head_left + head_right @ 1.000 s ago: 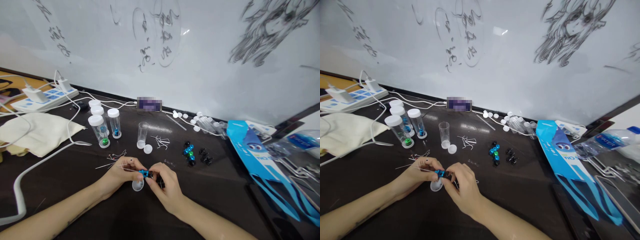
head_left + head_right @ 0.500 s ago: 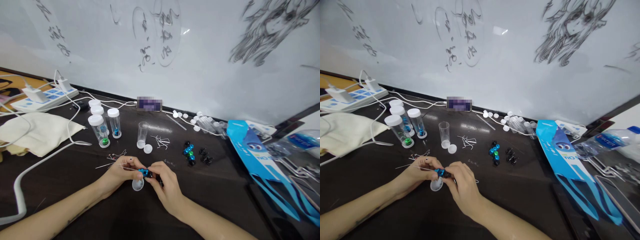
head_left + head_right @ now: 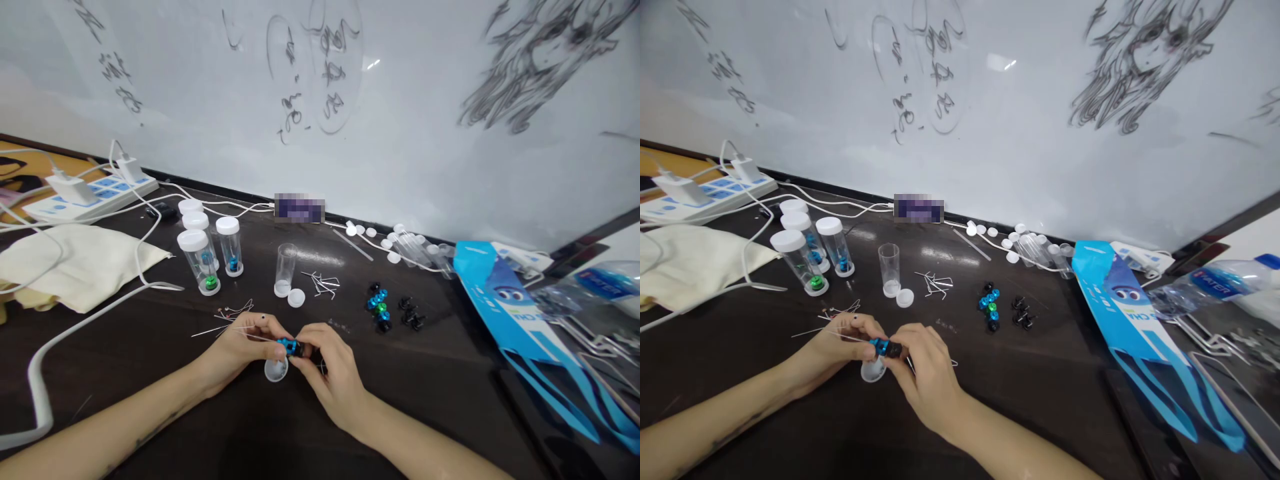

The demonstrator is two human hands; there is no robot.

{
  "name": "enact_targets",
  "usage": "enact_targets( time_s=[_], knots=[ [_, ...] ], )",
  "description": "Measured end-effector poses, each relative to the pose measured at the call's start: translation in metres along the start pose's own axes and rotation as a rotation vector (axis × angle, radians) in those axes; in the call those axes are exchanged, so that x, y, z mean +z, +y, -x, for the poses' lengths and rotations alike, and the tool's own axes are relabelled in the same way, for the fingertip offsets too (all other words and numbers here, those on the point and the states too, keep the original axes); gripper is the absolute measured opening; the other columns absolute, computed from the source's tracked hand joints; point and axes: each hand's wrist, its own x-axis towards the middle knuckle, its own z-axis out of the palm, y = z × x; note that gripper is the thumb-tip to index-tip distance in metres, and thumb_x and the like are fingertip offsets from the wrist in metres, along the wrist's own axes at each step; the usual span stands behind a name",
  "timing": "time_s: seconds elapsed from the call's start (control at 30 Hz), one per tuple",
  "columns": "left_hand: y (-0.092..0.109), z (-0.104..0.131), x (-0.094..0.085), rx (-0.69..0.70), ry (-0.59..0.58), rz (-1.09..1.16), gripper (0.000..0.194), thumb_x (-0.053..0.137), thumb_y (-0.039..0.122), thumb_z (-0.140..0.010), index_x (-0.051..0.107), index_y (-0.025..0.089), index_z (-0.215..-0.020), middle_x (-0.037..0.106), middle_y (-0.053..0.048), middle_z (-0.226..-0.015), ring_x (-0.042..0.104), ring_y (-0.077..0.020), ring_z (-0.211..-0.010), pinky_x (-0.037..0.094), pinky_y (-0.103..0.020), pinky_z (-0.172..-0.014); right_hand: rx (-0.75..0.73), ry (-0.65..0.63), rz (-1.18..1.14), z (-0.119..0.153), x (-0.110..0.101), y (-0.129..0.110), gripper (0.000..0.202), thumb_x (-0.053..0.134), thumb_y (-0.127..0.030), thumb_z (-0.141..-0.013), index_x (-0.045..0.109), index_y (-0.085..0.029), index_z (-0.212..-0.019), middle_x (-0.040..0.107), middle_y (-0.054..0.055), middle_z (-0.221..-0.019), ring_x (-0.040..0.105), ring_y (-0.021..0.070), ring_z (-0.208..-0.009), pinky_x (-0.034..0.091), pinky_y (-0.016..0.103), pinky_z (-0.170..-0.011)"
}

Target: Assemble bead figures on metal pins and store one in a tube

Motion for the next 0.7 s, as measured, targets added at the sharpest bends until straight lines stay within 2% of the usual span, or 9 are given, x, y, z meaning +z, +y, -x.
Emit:
enact_targets(
  time_s=[0.13, 0.27, 0.37, 0.47, 0.53, 0.63, 0.7],
  knots=[
    [-0.0016, 0.0006, 0.0004, -0.01, 0.002, -0.007, 0.019, 0.088, 0.019, -0.059, 0.075, 0.014, -0.072, 0.07, -0.002, -0.072, 0.061, -0.013, -0.065, 0.045, -0.022, -0.063, 0.011, -0.033, -0.005, -0.0001, -0.0025, -0.0002, 0.019, 0.048, -0.037, -0.097, 0.055, -0.02, -0.103, 0.06, 0.006, -0.091, 0.056, 0.0205, -0.081, 0.043, 0.037, -0.076],
    [-0.0019, 0.0006, 0.0003, -0.003, -0.024, -0.01, 0.018, 0.087, 0.019, -0.061, 0.074, 0.014, -0.073, 0.071, -0.003, -0.072, 0.06, -0.013, -0.066, 0.045, -0.022, -0.062, -0.011, -0.048, 0.035, -0.0004, -0.0031, -0.0019, 0.017, 0.045, -0.032, -0.099, 0.054, -0.02, -0.089, 0.06, 0.005, -0.085, 0.055, 0.0201, -0.079, 0.043, 0.036, -0.074],
    [-0.0004, 0.0, -0.0003, 0.001, -0.001, -0.008, 0.018, 0.087, 0.02, -0.061, 0.075, 0.014, -0.073, 0.07, -0.003, -0.072, 0.061, -0.0131, -0.065, 0.046, -0.022, -0.062, -0.012, -0.035, 0.044, -0.0005, -0.0018, -0.0026, 0.008, 0.049, -0.027, -0.097, 0.054, -0.021, -0.099, 0.06, 0.006, -0.093, 0.056, 0.02, -0.082, 0.045, 0.036, -0.076],
    [-0.0001, -0.0005, -0.0012, 0.004, 0.004, -0.006, 0.018, 0.086, 0.02, -0.061, 0.075, 0.014, -0.073, 0.071, -0.003, -0.07, 0.06, -0.013, -0.063, 0.046, -0.022, -0.061, -0.021, -0.013, 0.036, -0.0012, -0.0009, -0.0024, 0.01, 0.05, -0.025, -0.097, 0.054, -0.022, -0.105, 0.061, 0.007, -0.097, 0.057, 0.0191, -0.081, 0.046, 0.035, -0.076],
    [-0.001, -0.0002, -0.0015, 0.001, -0.013, -0.009, 0.018, 0.086, 0.02, -0.061, 0.075, 0.014, -0.073, 0.071, -0.003, -0.071, 0.061, -0.0134, -0.063, 0.046, -0.023, -0.061, -0.021, -0.015, 0.048, -0.0019, -0.0011, -0.002, 0.009, 0.05, -0.028, -0.097, 0.056, -0.021, -0.098, 0.061, 0.006, -0.09, 0.057, 0.019, -0.078, 0.045, 0.035, -0.074],
    [-0.0027, 0.0007, -0.0011, -0.022, -0.037, -0.034, 0.02, 0.087, 0.019, -0.06, 0.075, 0.013, -0.074, 0.071, -0.004, -0.073, 0.062, -0.0139, -0.065, 0.046, -0.022, -0.061, -0.025, -0.038, 0.079, -0.0024, -0.0018, -0.0014, 0.023, 0.046, -0.032, -0.098, 0.055, -0.02, -0.081, 0.058, 0.003, -0.074, 0.054, 0.0184, -0.07, 0.042, 0.034, -0.07],
    [-0.0026, 0.0008, -0.0007, -0.03, -0.043, -0.044, 0.02, 0.087, 0.019, -0.06, 0.075, 0.013, -0.075, 0.071, -0.004, -0.072, 0.061, -0.0137, -0.064, 0.045, -0.022, -0.06, -0.04, -0.04, 0.082, -0.002, -0.0019, -0.0011, 0.026, 0.045, -0.032, -0.099, 0.056, -0.019, -0.079, 0.057, 0.003, -0.073, 0.054, 0.0181, -0.07, 0.042, 0.034, -0.069]
  ],
)
